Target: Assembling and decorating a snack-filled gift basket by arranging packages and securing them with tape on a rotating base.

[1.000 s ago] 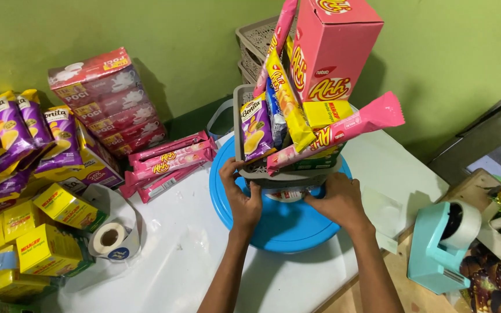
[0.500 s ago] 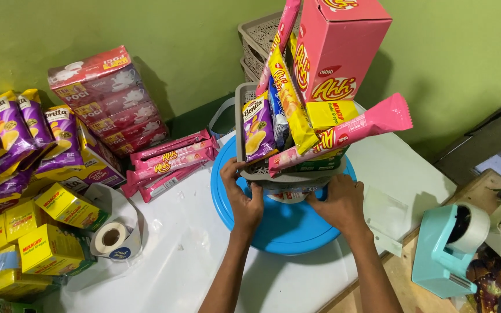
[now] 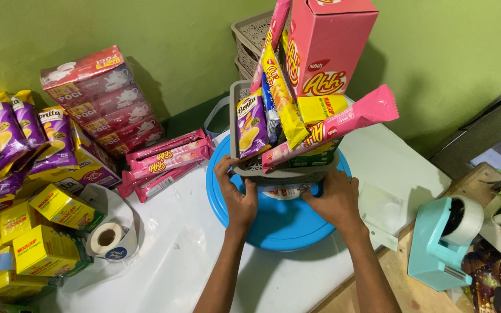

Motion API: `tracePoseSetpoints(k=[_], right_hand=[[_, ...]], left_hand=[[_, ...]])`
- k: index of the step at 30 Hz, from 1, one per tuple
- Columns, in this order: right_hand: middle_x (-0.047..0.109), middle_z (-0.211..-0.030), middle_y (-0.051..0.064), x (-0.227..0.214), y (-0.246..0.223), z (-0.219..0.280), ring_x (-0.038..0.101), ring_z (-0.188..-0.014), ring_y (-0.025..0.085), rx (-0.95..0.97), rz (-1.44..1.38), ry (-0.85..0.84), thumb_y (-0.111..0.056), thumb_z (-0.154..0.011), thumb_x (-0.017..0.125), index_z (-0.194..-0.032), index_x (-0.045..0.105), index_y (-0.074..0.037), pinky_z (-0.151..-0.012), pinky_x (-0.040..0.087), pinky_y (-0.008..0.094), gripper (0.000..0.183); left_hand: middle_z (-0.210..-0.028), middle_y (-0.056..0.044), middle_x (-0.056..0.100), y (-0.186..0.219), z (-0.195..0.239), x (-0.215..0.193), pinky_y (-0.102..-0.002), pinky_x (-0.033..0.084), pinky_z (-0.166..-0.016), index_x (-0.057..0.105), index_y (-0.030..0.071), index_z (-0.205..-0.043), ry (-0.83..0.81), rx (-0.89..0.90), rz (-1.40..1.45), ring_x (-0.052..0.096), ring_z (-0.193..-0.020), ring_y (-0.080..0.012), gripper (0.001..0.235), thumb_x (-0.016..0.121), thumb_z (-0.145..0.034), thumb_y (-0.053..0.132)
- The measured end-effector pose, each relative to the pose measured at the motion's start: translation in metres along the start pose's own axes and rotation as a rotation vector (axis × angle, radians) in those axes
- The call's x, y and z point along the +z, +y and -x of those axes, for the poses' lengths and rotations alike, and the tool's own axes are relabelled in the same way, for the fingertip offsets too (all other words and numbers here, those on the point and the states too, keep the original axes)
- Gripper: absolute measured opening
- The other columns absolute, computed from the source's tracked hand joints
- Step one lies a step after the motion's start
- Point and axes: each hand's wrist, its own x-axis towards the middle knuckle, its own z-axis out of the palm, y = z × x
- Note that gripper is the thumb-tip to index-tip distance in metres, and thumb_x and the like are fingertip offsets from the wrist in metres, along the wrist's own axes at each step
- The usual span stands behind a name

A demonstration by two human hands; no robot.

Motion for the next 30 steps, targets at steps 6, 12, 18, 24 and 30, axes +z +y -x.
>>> tracePoseSetpoints(k=[6,12,18,24,30], right_hand=[[0.042,-0.059,0.004,0.0,0.002,0.0,0.053,-0.064,0.027,-0.007,0.014,-0.004,-0.035,-0.077,0.071,-0.066,0.053,-0.013,-0.073,0.04,0.043,0.03],[0.041,-0.06,0.006,-0.001,0.003,-0.001,0.053,-0.065,0.028,-0.03,-0.004,-0.007,-0.029,-0.077,0.068,-0.066,0.052,-0.014,-0.07,0.038,0.041,0.024],[0.04,-0.056,0.003,-0.004,0.004,-0.006,0.051,-0.061,0.025,0.019,-0.037,-0.076,-0.031,-0.074,0.066,-0.062,0.051,-0.014,-0.072,0.036,0.041,0.026],[0.034,-0.052,0.003,-0.01,-0.006,-0.005,0.045,-0.056,0.023,-0.003,-0.077,0.002,-0.019,-0.074,0.06,-0.059,0.046,-0.015,-0.07,0.035,0.039,0.021],[0.035,-0.053,0.003,-0.014,-0.007,-0.004,0.046,-0.056,0.02,-0.03,-0.086,0.029,-0.023,-0.078,0.063,-0.061,0.045,-0.018,-0.069,0.035,0.037,0.025]], left_hand=[[-0.135,-0.012,0.041,-0.003,0.001,0.001,-0.051,0.044,-0.099,0.044,0.014,-0.13,0.003,0.002,-0.012,0.044,-0.125,-0.0341,0.042,0.048,-0.089,0.006],[-0.135,-0.012,0.041,-0.004,0.001,0.001,-0.05,0.044,-0.098,0.044,0.015,-0.131,0.002,0.001,-0.008,0.044,-0.124,-0.0335,0.043,0.049,-0.09,0.006],[-0.135,-0.012,0.041,-0.002,0.0,0.001,-0.05,0.044,-0.098,0.044,0.014,-0.131,0.001,0.01,-0.005,0.044,-0.123,-0.0336,0.042,0.049,-0.09,0.006],[-0.136,-0.012,0.041,-0.006,0.001,0.0,-0.05,0.043,-0.099,0.044,0.015,-0.132,-0.003,0.008,-0.005,0.043,-0.125,-0.0331,0.044,0.049,-0.089,0.006],[-0.136,-0.012,0.041,-0.003,0.001,0.002,-0.05,0.044,-0.099,0.044,0.015,-0.132,0.004,0.008,-0.001,0.044,-0.125,-0.0345,0.044,0.048,-0.089,0.004]])
